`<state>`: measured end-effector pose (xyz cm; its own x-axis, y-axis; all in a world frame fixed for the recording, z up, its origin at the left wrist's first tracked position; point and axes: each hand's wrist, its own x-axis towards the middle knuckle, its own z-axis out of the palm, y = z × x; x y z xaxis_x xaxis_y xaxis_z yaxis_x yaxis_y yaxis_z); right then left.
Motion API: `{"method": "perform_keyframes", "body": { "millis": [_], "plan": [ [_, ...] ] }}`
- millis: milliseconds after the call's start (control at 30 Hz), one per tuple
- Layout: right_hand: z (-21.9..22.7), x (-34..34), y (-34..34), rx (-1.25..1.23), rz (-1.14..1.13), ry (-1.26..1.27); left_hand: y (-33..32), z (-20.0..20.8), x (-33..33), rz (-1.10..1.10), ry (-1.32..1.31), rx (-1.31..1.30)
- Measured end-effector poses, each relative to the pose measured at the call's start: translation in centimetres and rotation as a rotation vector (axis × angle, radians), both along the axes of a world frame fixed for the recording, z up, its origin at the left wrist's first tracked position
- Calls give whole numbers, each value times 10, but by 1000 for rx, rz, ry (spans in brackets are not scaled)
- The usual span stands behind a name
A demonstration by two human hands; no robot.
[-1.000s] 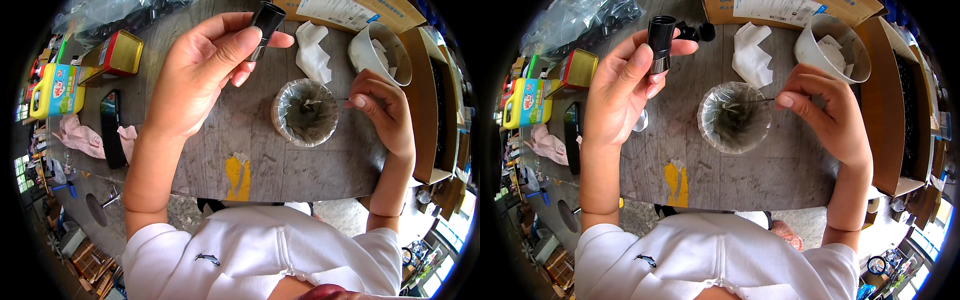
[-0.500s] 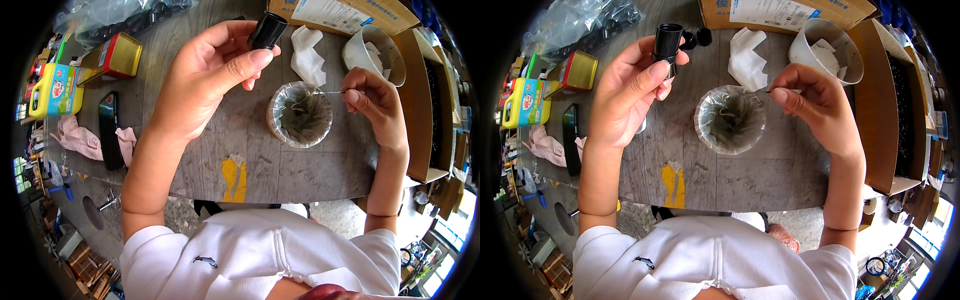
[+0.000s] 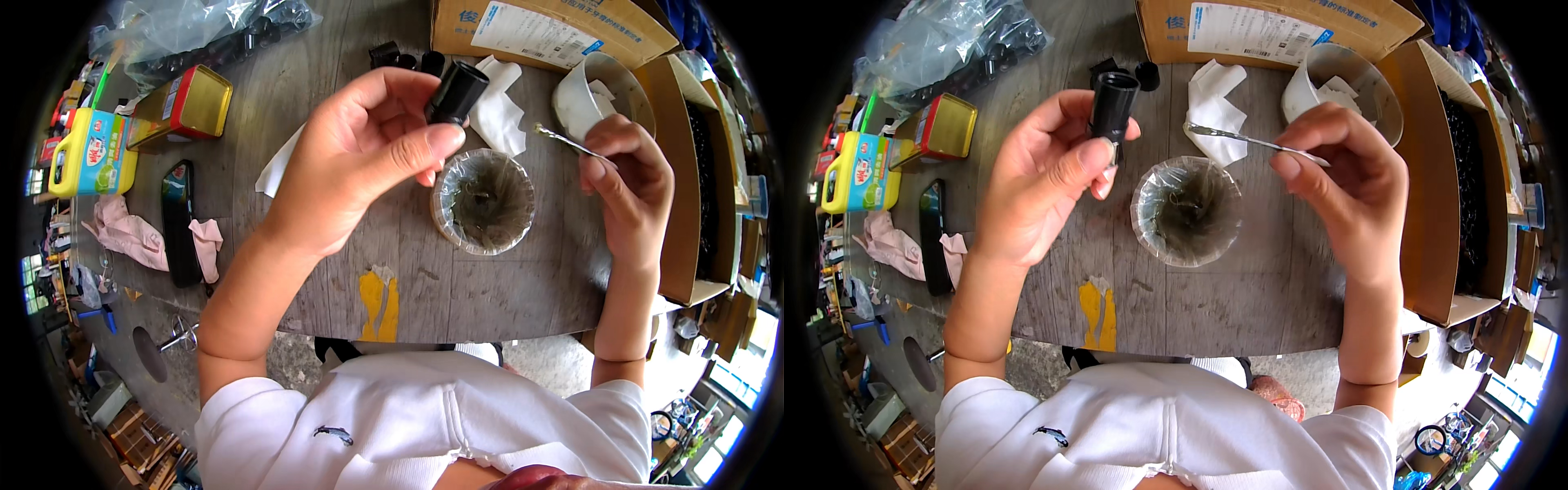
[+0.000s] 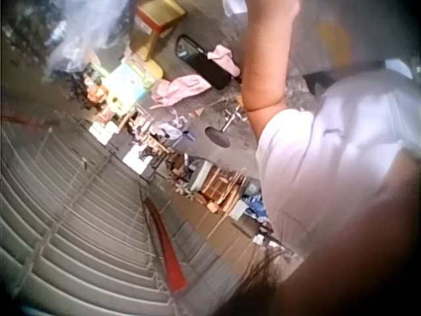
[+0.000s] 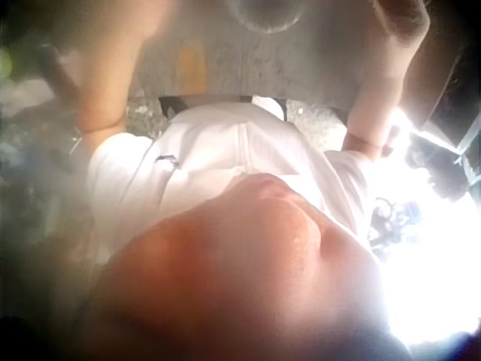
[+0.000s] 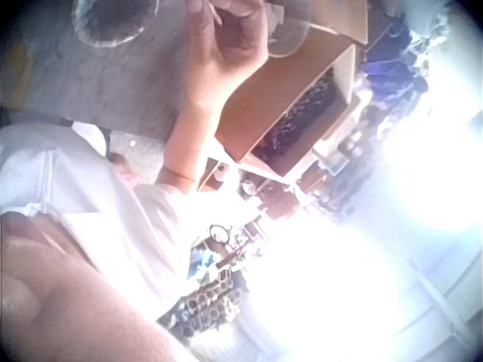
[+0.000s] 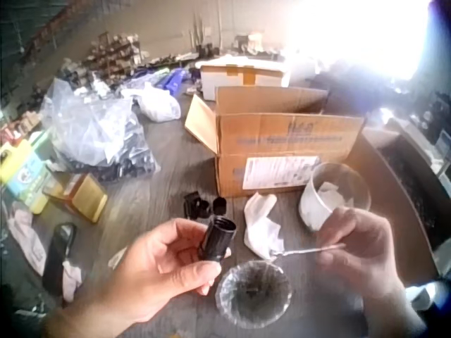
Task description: The person cleans small black cylindrical mechanical parts by applying a dark paste with a metal tool and wiping them with a white tissue. The person handles the parts one at a time, rotating them to cover all surfaces, and places the cleaned items into a cardboard box.
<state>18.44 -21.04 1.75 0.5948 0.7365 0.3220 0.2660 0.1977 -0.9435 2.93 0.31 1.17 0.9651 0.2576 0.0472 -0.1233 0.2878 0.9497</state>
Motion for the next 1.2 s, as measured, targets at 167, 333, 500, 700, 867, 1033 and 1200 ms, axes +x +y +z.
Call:
{"method": "perform_keyframes", "body": {
  "millis": [167, 333, 500, 700, 867, 1033, 1200],
  "plan": [
    [6, -11, -4, 146, -195, -499, -13, 0, -2, -89, 71, -134],
    [6, -15, -1, 183, -227, -761, -17, 4, -3, -188, 111, -255],
    [7, -16, -2, 156, -236, -831, -19, 1, -3, -193, 117, -294],
    [4, -17, 1, 150, -241, -872, -24, 2, -4, -144, 120, -234],
    [4, -20, 2, 139, -243, -886, -26, 6, -4, -76, 115, -143],
    [4, -23, 3, 122, -237, -940, -28, 8, -5, 9, 145, 0],
    [4, -25, 5, 110, -228, -1000, -33, 2, -4, 53, 106, 125]
  ]
}}
